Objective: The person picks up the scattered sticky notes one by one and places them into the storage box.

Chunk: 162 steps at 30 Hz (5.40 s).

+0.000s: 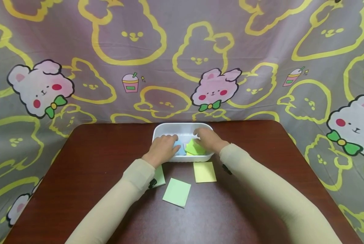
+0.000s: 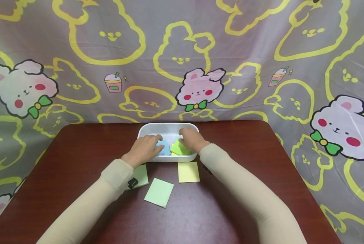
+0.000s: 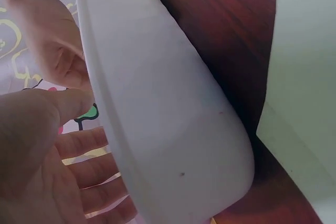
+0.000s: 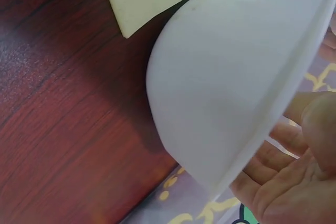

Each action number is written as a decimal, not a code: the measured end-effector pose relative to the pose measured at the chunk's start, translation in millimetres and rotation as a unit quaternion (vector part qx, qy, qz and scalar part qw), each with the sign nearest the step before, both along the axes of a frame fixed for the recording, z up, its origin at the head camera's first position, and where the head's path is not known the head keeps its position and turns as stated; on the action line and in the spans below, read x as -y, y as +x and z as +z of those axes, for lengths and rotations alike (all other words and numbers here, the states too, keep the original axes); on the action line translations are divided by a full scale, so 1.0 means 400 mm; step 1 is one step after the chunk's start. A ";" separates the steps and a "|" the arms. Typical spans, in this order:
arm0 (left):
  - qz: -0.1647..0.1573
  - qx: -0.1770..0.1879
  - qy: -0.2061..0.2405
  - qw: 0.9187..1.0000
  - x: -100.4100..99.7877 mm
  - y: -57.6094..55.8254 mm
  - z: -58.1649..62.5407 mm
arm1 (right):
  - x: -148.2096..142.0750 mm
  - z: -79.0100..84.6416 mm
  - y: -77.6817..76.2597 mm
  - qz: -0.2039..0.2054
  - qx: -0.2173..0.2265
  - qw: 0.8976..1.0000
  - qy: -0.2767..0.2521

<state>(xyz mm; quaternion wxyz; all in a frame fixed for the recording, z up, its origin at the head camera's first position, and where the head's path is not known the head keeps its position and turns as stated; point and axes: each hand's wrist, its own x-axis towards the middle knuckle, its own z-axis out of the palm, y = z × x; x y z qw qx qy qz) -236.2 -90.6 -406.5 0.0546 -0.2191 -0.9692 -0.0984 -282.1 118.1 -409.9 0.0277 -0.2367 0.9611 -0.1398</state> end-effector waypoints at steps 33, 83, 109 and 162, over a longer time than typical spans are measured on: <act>0.006 -0.040 -0.007 0.999 0.056 0.062 0.049 | 0.004 0.081 0.131 0.022 -0.076 0.993 -0.087; -0.010 -0.088 0.016 0.996 0.102 0.237 0.016 | 0.012 0.025 0.350 0.104 -0.133 0.983 -0.078; 0.001 -0.050 0.019 0.999 0.143 0.252 -0.059 | 0.025 -0.063 0.377 0.119 -0.106 0.985 -0.068; 0.078 0.057 0.029 0.995 0.184 0.205 -0.097 | 0.086 -0.068 0.357 0.123 -0.088 0.987 -0.061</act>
